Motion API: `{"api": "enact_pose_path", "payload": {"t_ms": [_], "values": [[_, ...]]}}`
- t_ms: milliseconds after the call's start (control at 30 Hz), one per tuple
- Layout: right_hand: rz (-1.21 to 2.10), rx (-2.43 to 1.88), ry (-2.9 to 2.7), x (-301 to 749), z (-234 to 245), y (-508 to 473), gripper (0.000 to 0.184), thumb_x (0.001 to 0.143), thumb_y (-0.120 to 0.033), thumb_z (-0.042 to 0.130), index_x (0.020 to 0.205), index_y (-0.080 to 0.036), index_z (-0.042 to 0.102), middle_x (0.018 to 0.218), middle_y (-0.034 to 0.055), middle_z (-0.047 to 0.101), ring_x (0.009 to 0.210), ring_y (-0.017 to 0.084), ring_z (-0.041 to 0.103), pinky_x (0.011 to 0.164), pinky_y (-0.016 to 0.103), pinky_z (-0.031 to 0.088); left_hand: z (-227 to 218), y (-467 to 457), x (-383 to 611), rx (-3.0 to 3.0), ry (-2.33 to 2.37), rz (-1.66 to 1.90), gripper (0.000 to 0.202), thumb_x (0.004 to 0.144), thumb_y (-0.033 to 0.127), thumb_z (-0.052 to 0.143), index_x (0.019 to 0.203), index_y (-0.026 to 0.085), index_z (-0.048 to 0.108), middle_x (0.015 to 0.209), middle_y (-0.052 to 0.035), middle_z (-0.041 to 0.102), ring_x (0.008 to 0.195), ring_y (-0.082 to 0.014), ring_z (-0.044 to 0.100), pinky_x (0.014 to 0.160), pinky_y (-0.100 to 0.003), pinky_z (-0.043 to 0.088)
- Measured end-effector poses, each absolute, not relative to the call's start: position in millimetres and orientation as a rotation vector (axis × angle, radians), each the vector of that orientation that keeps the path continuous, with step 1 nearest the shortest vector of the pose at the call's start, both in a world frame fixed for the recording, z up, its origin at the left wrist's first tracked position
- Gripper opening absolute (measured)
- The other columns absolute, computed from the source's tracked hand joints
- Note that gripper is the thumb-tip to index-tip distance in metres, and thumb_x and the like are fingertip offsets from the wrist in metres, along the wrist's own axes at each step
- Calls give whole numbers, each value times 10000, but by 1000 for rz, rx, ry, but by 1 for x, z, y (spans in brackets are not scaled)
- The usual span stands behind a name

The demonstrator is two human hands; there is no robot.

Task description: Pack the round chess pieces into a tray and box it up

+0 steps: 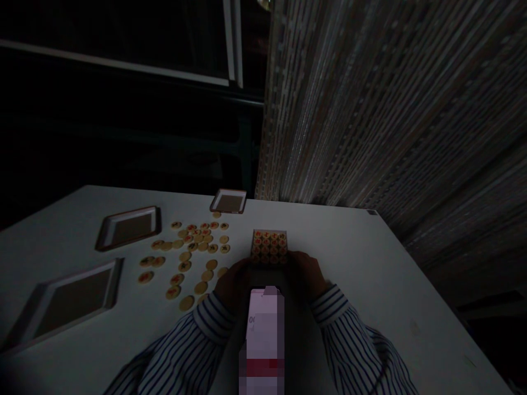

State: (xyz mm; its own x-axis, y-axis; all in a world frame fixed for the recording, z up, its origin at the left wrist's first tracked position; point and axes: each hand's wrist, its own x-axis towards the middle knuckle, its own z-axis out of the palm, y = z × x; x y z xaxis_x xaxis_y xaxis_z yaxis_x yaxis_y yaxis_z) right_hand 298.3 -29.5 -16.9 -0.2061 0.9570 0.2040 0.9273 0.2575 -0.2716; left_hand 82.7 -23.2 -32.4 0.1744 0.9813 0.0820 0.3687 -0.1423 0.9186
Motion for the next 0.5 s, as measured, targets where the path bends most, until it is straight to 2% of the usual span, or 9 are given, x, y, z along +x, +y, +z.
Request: {"api": "enact_pose_path", "payload": {"t_ms": [400, 500], "values": [[190, -1759, -2185, 296, -17, -30, 316, 831, -310, 439, 1115, -235, 555, 1053, 67, 632, 929, 201, 593, 782, 308, 464, -36, -21, 82, 1670, 1316, 985, 338, 793, 266, 432, 1089, 152, 547, 1086, -101, 617, 1018, -197, 569, 883, -370, 469], [179, -1761, -2163, 299, -23, -29, 369, 801, -327, 483, 1150, -217, 529, 1071, 76, 621, 950, 212, 582, 795, 330, 463, -38, -20, 81, 1719, 1346, 1030, 319, 783, 259, 440, 1061, 163, 562, 1063, -94, 627, 996, -202, 579, 872, -386, 473]]}}
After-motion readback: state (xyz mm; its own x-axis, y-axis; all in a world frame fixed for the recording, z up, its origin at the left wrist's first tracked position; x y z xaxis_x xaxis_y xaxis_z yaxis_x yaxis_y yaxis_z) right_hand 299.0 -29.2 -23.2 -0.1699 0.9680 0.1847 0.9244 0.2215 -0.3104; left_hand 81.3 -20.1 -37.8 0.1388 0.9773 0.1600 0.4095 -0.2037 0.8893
